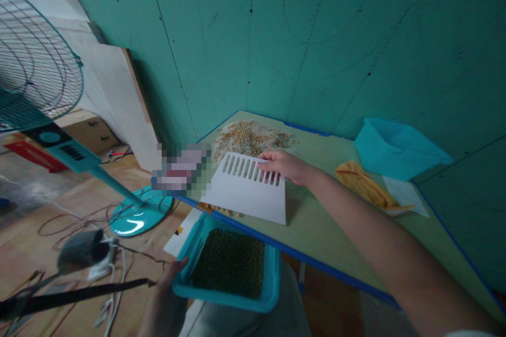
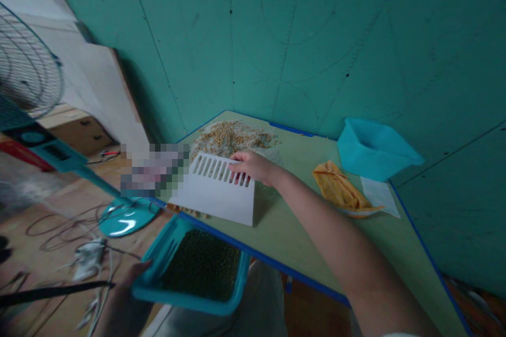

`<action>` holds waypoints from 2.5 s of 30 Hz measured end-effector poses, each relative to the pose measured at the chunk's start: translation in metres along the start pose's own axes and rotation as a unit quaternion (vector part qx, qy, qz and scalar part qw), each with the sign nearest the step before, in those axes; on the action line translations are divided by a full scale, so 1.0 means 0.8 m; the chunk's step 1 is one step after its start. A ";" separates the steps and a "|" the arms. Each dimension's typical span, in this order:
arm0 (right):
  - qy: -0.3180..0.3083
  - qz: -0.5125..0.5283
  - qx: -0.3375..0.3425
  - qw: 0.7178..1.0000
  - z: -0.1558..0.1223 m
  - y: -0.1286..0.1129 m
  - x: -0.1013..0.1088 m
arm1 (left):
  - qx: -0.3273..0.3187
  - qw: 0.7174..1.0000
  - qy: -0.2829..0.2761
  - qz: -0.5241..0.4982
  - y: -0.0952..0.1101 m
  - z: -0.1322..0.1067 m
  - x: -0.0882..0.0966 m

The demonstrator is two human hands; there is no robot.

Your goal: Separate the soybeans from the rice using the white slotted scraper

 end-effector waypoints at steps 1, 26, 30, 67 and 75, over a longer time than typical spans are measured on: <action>-0.002 0.001 -0.001 1.000 0.000 0.000 -0.001 | -0.005 1.000 -0.001 -0.002 0.001 -0.001 -0.001; -0.057 -0.009 -0.003 0.998 -0.007 -0.004 -0.033 | 0.032 0.999 -0.005 0.018 -0.014 0.010 0.006; -0.076 -0.025 -0.010 0.997 -0.013 -0.008 -0.053 | 0.020 0.999 -0.042 -0.001 -0.022 0.005 -0.009; 0.142 -0.269 0.095 0.948 -0.013 -0.041 0.021 | 0.031 0.998 -0.043 0.017 -0.031 0.011 0.001; 0.256 -0.266 0.131 0.920 -0.025 -0.058 0.071 | 0.036 0.999 -0.032 0.025 -0.033 0.014 0.006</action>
Point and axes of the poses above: each hand's wrist, its own z-axis towards the middle knuckle, its own x-axis out of the back of the hand, y = z × x, the point moved 7 cm from there along z, towards the middle knuckle, and after that the axes turned 2 degrees about z, right-handed, at the moved point
